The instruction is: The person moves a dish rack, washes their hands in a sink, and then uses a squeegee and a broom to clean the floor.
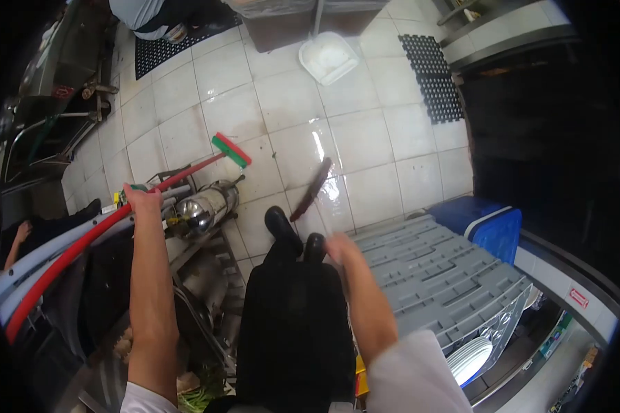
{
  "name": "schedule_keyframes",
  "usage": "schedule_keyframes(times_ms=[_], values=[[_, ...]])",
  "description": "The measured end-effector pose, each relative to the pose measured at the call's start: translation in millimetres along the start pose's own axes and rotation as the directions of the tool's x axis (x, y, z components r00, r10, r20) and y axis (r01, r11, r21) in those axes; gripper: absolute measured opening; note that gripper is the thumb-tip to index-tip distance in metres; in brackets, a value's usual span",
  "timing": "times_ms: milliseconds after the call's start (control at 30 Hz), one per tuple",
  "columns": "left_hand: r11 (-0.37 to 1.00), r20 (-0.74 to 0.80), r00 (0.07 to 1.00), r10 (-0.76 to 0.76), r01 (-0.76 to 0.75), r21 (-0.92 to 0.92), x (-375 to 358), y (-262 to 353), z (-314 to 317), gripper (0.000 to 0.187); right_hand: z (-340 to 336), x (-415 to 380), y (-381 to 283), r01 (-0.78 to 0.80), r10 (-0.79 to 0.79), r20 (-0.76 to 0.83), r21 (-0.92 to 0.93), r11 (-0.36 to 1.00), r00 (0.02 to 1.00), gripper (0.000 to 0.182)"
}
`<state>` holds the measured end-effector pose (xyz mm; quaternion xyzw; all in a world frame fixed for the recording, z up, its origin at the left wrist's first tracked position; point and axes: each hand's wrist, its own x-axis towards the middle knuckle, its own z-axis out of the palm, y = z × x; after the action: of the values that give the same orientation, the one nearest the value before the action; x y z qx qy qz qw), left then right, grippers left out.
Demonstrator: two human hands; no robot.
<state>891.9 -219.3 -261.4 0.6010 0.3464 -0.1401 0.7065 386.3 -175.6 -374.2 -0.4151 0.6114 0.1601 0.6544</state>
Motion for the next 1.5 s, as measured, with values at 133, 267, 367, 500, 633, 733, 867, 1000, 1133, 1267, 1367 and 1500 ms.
schedule_keyframes(times_ms=[133,267,367,500,633,733,867,1000,1133,1267,1367,1500], values=[[0.998,0.077,0.997,0.013,-0.018,0.057,-8,-3,4,0.055,-37,-98,13,-0.148,0.163,-0.13,0.12,0.982,0.978,0.047],[0.982,0.279,0.96,0.04,-0.089,0.165,-47,-8,0,0.051,-19,-3,56,-0.17,0.175,-0.247,0.042,0.985,0.953,0.022],[0.974,0.379,0.921,0.086,-0.157,0.162,-57,-1,3,0.049,34,61,-39,-0.111,0.07,-0.229,-0.17,0.979,0.971,0.018],[0.922,0.528,0.825,0.202,-0.342,0.18,-79,5,16,0.047,51,53,-157,-0.221,0.206,-0.112,-0.145,0.964,0.972,0.019],[0.862,0.6,0.752,0.273,-0.468,0.194,-82,11,32,0.046,16,42,-96,0.018,-0.018,-0.105,0.0,1.0,0.994,0.028],[0.841,0.584,0.753,0.304,-0.501,0.207,-88,30,34,0.046,-13,-43,-110,-0.063,0.066,-0.028,0.094,0.994,0.997,0.028],[0.857,0.638,0.707,0.304,-0.496,0.141,-103,44,27,0.046,4,8,-105,-0.184,0.182,-0.103,-0.008,0.983,0.978,0.019],[0.771,0.707,0.661,0.25,-0.578,0.268,-124,49,20,0.041,58,83,-186,-0.057,0.058,-0.011,0.053,0.997,0.998,0.023],[0.695,0.793,0.603,0.09,-0.608,0.383,-144,35,15,0.036,12,108,-160,0.146,-0.139,0.166,-0.031,0.989,0.976,0.016],[0.765,0.757,0.642,0.124,-0.548,0.338,-168,21,-9,0.036,-129,-38,-76,-0.021,0.018,0.045,0.058,0.998,0.999,0.027],[0.733,0.744,0.657,0.123,-0.565,0.378,-204,5,-39,0.04,-205,-103,-11,-0.212,0.232,-0.159,0.131,0.968,0.96,0.048],[0.656,0.805,0.591,0.056,-0.63,0.416,-240,-30,-78,0.046,-235,40,169,-0.15,0.346,-0.319,0.506,0.85,0.882,0.003]])
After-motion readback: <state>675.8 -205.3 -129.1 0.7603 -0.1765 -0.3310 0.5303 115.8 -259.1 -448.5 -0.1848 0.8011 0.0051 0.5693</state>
